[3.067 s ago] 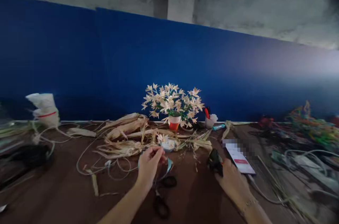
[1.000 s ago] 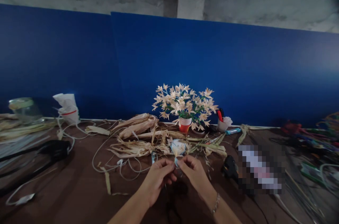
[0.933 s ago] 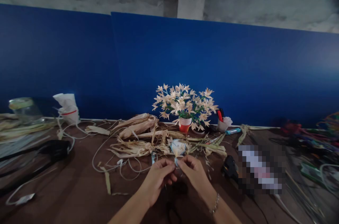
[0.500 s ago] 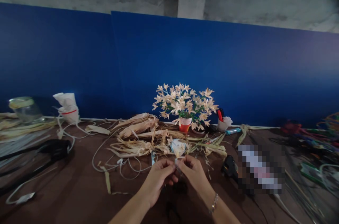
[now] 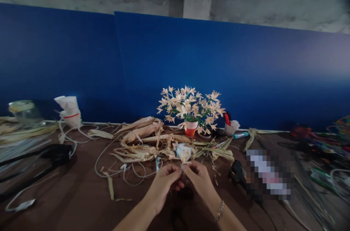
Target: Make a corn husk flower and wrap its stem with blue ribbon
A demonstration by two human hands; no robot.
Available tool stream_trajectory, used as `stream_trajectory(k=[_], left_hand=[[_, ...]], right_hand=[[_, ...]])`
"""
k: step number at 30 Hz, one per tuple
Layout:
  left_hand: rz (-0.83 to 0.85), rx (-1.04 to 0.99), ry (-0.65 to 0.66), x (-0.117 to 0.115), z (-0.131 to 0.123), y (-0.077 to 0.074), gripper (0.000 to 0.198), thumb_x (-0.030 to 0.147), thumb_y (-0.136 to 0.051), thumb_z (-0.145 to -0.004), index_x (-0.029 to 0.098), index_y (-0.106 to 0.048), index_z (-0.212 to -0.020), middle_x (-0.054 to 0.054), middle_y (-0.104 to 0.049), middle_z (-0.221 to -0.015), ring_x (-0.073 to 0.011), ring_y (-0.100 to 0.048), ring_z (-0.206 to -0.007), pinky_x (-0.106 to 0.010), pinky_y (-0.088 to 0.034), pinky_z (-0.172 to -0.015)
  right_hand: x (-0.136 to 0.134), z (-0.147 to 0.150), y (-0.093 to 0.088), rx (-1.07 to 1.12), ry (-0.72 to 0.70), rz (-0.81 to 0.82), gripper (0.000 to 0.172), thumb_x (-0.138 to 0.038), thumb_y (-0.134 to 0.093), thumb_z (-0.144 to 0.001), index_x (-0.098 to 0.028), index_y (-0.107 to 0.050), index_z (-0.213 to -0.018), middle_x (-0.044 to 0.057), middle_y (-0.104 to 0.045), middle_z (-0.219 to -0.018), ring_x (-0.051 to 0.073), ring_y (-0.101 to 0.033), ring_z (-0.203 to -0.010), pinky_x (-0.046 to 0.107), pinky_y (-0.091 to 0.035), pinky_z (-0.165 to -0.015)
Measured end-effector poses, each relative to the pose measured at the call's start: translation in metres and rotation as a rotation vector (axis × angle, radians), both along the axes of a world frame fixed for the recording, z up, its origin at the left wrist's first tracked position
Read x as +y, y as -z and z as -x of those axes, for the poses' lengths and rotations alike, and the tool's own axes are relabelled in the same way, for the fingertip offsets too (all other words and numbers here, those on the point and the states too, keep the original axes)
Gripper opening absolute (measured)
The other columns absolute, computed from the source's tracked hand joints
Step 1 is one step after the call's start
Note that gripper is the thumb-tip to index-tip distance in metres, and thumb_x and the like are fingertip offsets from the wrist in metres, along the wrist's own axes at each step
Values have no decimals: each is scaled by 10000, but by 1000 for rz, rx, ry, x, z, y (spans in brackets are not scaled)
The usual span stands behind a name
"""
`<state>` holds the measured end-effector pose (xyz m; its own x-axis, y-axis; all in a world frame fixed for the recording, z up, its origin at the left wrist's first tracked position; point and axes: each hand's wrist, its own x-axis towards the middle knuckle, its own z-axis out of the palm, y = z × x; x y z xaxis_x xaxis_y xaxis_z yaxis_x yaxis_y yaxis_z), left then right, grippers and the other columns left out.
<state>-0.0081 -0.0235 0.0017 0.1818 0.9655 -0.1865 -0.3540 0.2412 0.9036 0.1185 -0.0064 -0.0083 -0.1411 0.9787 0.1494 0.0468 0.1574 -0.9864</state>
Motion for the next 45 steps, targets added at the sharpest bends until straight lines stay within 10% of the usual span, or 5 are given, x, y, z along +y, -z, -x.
stream_trajectory(k=[32,45], left_hand=[[94,-209,28,-4,-4,3,156,244,-653,-642,124,-554,-638,23,-546,-556,-30,-477,-466,-128,-312,-448],[65,-188,24,-2,-5,5,152,246,-627,-670,126,-546,-625,23,-553,-550,-32,-480,-464,-130,-315,-444]], right_hand=[[-12,5,-9,-147,159,-303,113,-250,-490,-767,-172,-503,-685,3,-538,-668,124,-504,-632,203,-399,-594],[-11,9,-6,-82,196,-191,144,-292,-506,-756,-162,-524,-697,-3,-550,-631,119,-503,-587,199,-406,-549]])
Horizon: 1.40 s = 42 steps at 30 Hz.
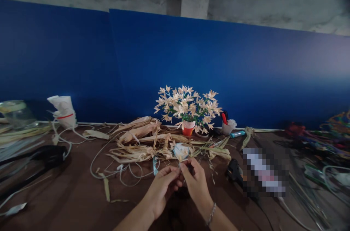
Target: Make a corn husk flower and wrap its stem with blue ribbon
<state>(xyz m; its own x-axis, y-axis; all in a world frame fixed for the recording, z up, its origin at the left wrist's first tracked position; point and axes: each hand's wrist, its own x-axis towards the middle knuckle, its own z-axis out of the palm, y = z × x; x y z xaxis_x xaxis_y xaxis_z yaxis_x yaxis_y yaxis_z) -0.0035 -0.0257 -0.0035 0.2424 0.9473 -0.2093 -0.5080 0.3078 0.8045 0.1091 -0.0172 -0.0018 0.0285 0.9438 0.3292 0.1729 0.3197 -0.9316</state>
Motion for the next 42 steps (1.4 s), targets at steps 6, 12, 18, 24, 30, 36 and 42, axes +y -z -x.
stream_trajectory(k=[6,12,18,24,30,36,42], left_hand=[[1,12,-9,-1,1,-2,160,257,-637,-658,129,-544,-635,21,-557,-570,-34,-481,-473,-133,-317,-448],[-23,27,-51,1,1,-1,161,258,-635,-657,128,-541,-652,25,-552,-562,-41,-488,-476,-144,-327,-457],[-82,93,-52,0,-1,-1,187,274,-642,-642,126,-527,-642,17,-558,-546,-59,-494,-462,-161,-326,-445],[-128,148,-36,0,-1,2,200,299,-617,-658,127,-515,-640,13,-562,-547,-68,-502,-459,-167,-331,-436],[-140,232,-24,2,-1,3,207,304,-619,-640,125,-515,-629,6,-565,-501,-80,-499,-420,-177,-329,-411],[-117,258,-18,2,-2,1,241,338,-640,-609,127,-522,-613,3,-577,-505,-81,-489,-410,-186,-326,-412],[-113,306,14,1,-4,-1,278,385,-632,-595,122,-546,-615,0,-567,-478,-91,-491,-421,-189,-323,-417]], right_hand=[[3,-4,0,91,-25,23,126,-289,-518,-746,-164,-529,-767,7,-555,-657,128,-523,-600,220,-438,-557],[-3,-9,-9,-87,174,-179,102,-253,-550,-709,-173,-590,-660,49,-522,-799,137,-513,-647,226,-427,-536],[-4,-4,-9,-95,86,-103,144,-257,-545,-717,-167,-630,-643,58,-512,-842,145,-531,-711,214,-440,-570],[0,-5,-5,-21,69,-24,128,-246,-568,-688,-158,-617,-608,47,-525,-813,143,-536,-686,207,-435,-552],[1,-6,-5,25,22,33,141,-217,-571,-675,-143,-610,-561,52,-539,-790,162,-552,-720,228,-441,-610],[-1,-4,-8,21,-13,33,196,-225,-549,-691,-149,-546,-510,35,-535,-716,138,-535,-638,196,-423,-513],[-3,-2,-5,-38,-2,20,248,-246,-501,-730,-161,-471,-500,14,-497,-658,94,-466,-514,179,-352,-419]])
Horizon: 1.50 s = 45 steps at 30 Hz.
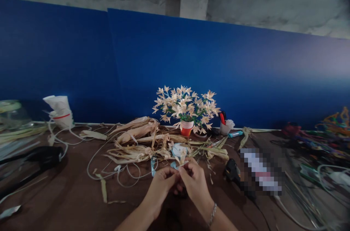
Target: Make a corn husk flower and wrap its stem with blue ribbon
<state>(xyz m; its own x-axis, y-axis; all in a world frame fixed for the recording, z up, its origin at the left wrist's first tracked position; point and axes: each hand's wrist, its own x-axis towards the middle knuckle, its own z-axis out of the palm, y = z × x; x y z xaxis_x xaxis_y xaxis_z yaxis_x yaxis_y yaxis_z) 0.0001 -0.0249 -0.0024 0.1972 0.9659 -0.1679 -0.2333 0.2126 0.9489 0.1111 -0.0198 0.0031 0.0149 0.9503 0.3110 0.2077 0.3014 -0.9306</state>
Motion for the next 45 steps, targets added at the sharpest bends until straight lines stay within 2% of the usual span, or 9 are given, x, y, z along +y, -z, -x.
stream_trajectory(k=[3,7,10,15,23,27,32,40,45], left_hand=[[-1,116,-26,1,3,-3,269,388,-615,-600,125,-557,-613,7,-555,-479,-96,-478,-407,-191,-309,-395],[-198,193,-276,3,9,-11,220,323,-631,-596,138,-586,-708,-12,-611,-643,-124,-540,-564,-199,-385,-500],[-168,153,-196,3,11,-12,330,325,-631,-605,145,-592,-879,-29,-635,-746,-113,-536,-536,-194,-377,-464],[-78,103,-70,6,10,-3,290,345,-610,-626,129,-602,-819,17,-564,-552,-92,-481,-433,-178,-333,-380],[-160,199,-72,10,14,-1,199,298,-646,-583,130,-633,-688,4,-588,-534,-85,-457,-414,-174,-301,-380],[-177,269,-58,8,14,-3,248,359,-591,-640,138,-624,-748,8,-570,-484,-100,-454,-375,-176,-252,-323],[-144,148,-96,6,10,-5,194,320,-618,-616,133,-596,-661,3,-579,-545,-106,-505,-476,-179,-341,-410],[10,19,-60,6,9,-3,250,354,-650,-590,115,-589,-632,29,-523,-459,-72,-459,-410,-176,-321,-417],[0,35,-73,6,10,-4,285,387,-641,-595,109,-580,-606,7,-541,-455,-76,-453,-411,-181,-313,-418]], right_hand=[[2,-3,0,-39,8,-63,229,-195,-491,-731,-161,-463,-506,13,-491,-683,107,-480,-594,184,-365,-484],[5,-8,-2,-69,-12,-104,192,-172,-490,-728,-154,-506,-537,27,-519,-735,126,-504,-672,199,-382,-554],[5,-8,-2,-89,-35,-121,157,-156,-502,-717,-154,-531,-563,33,-539,-751,139,-515,-714,214,-399,-609],[4,-6,1,-95,-64,-125,160,-127,-495,-715,-158,-518,-560,38,-530,-766,144,-517,-743,224,-414,-641],[4,-6,4,-114,-97,-135,114,-134,-488,-728,-162,-543,-631,34,-535,-762,145,-526,-714,228,-431,-625],[4,-6,5,-127,-84,-119,105,-140,-473,-737,-163,-526,-649,26,-519,-750,132,-521,-673,215,-430,-579],[2,-4,3,-147,-43,-188,110,-106,-475,-724,-160,-534,-649,37,-523,-766,134,-509,-707,222,-432,-624],[-1,-2,1,-180,-16,-253,150,-63,-451,-709,-172,-533,-647,38,-506,-769,133,-503,-705,221,-427,-619],[-2,0,1,-194,-8,-240,167,-50,-434,-700,-178,-500,-616,26,-493,-749,131,-499,-701,222,-417,-625]])
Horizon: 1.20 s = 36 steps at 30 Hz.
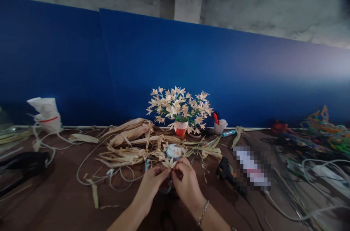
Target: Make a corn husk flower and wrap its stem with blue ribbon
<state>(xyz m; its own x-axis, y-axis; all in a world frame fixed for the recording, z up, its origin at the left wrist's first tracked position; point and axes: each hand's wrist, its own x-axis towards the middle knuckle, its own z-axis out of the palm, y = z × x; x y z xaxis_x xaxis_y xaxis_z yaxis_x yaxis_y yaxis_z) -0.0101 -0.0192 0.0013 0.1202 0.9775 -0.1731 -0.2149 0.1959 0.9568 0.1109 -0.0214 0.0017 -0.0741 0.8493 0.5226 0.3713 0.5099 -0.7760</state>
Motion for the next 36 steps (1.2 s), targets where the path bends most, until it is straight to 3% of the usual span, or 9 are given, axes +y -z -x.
stream_trajectory(k=[9,14,18,22,29,32,36], left_hand=[[-179,227,-71,5,3,7,260,382,-610,-619,122,-604,-602,4,-541,-489,-100,-457,-454,-198,-334,-440],[-223,245,-89,3,4,3,225,350,-597,-636,126,-608,-617,3,-547,-522,-106,-462,-481,-193,-336,-448],[-205,190,-72,1,4,-1,230,352,-582,-655,123,-603,-653,6,-555,-532,-106,-471,-498,-189,-347,-462],[-199,138,-12,0,3,-2,246,368,-555,-687,125,-580,-658,20,-522,-482,-83,-432,-454,-180,-322,-445],[-175,101,29,-4,2,-7,261,379,-571,-685,140,-511,-597,55,-445,-396,-41,-343,-383,-154,-257,-403],[-144,66,29,-5,1,-7,252,384,-578,-681,147,-512,-630,57,-446,-396,-36,-330,-369,-146,-229,-374],[-136,38,31,-4,0,-5,244,382,-573,-686,143,-528,-676,44,-466,-393,-39,-334,-354,-144,-194,-342]], right_hand=[[2,0,4,57,4,59,158,-43,-448,-662,-174,-519,-609,26,-515,-743,133,-517,-692,214,-419,-585],[4,-2,4,117,-14,149,117,-81,-497,-655,-168,-574,-645,29,-561,-733,140,-535,-691,224,-423,-603],[9,-3,5,270,-124,383,54,-184,-568,-649,-147,-602,-667,13,-591,-626,117,-529,-569,207,-398,-519],[12,-6,5,500,-297,761,183,-313,-568,-665,-140,-552,-610,-28,-520,-482,60,-426,-383,169,-223,-347],[8,-18,0,790,-636,1202,150,-276,-562,-697,-132,-520,-689,-50,-443,-549,16,-377,-395,122,-168,-342],[10,-22,1,952,-766,1305,110,-216,-557,-711,-117,-515,-734,-45,-432,-572,8,-369,-415,102,-159,-341],[13,-21,2,1021,-802,1282,91,-184,-549,-725,-100,-517,-738,-37,-425,-583,5,-362,-429,92,-170,-346]])
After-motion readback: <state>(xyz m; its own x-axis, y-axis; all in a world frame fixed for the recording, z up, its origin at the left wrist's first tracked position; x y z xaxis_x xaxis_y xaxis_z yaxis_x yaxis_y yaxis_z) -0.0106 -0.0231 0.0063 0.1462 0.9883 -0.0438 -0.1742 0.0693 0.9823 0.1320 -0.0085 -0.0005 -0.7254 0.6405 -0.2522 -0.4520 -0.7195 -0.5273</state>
